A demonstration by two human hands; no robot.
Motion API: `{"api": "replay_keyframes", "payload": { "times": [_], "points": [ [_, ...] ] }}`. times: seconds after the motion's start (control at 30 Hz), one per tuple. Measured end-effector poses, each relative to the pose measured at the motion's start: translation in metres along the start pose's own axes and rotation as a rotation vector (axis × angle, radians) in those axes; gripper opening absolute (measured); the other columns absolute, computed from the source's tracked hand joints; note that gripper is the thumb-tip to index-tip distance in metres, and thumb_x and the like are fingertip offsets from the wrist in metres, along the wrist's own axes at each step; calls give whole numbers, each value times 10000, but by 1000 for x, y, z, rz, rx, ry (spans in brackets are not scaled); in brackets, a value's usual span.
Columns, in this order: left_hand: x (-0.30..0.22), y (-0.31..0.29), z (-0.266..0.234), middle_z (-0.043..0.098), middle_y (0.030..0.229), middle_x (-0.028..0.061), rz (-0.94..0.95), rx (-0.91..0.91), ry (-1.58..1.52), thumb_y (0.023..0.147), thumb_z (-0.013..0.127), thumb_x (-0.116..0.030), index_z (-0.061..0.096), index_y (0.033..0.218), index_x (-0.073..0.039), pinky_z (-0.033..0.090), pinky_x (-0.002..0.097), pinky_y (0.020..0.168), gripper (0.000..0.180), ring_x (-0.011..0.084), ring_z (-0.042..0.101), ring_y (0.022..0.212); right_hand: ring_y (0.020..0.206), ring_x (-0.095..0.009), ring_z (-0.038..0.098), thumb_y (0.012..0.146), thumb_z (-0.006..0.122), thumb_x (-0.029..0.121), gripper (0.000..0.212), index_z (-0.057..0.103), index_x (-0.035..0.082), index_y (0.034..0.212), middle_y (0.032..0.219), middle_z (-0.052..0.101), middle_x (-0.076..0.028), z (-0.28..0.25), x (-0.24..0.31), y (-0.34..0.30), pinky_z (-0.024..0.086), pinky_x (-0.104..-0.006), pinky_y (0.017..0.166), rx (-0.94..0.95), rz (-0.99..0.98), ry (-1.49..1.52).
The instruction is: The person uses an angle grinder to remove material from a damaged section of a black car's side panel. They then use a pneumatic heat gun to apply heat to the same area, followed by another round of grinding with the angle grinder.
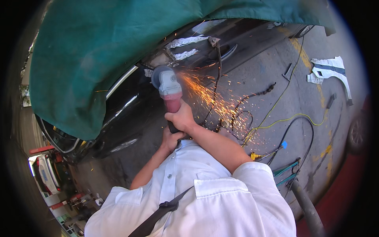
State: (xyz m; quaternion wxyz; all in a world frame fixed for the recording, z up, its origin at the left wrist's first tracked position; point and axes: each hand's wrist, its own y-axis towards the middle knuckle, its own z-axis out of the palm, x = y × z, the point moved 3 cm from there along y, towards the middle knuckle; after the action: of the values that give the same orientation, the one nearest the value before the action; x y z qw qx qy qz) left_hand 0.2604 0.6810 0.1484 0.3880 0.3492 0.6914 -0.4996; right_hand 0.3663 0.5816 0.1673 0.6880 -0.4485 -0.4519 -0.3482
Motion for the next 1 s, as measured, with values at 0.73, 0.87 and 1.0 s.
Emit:
{"api": "replay_keyframes", "payload": {
  "times": [0.73, 0.87, 1.0],
  "points": [
    [-9, -15, -1, 664, 877, 36, -15, -52, -102, 676, 677, -47, 642, 985, -1, 504, 287, 702, 315, 141, 637, 782, 899, -278, 673, 671, 752, 182, 489, 612, -5, 1100, 951, 693, -162, 10, 1, -5, 516, -373, 866, 15, -12, 31],
    [-8, -8, -3, 678, 869, 35, -30, -44, -58, 668, 682, -47, 653, 963, -1, 510, 290, 699, 300, 140, 646, 785, 901, -283, 673, 667, 758, 183, 490, 611, -2, 1097, 956, 694, -164, 8, 6, -1, 518, -378, 864, 5, -18, 4],
    [-2, -6, -6, 687, 897, 47, -50, -20, -4, 663, 729, -85, 653, 1010, 0, 533, 309, 728, 365, 152, 661, 812, 911, -286, 676, 662, 762, 188, 525, 609, -4, 1126, 975, 696, -169, 6, 6, -1, 518, -383, 866, -16, 3, 23]
  ]
}}
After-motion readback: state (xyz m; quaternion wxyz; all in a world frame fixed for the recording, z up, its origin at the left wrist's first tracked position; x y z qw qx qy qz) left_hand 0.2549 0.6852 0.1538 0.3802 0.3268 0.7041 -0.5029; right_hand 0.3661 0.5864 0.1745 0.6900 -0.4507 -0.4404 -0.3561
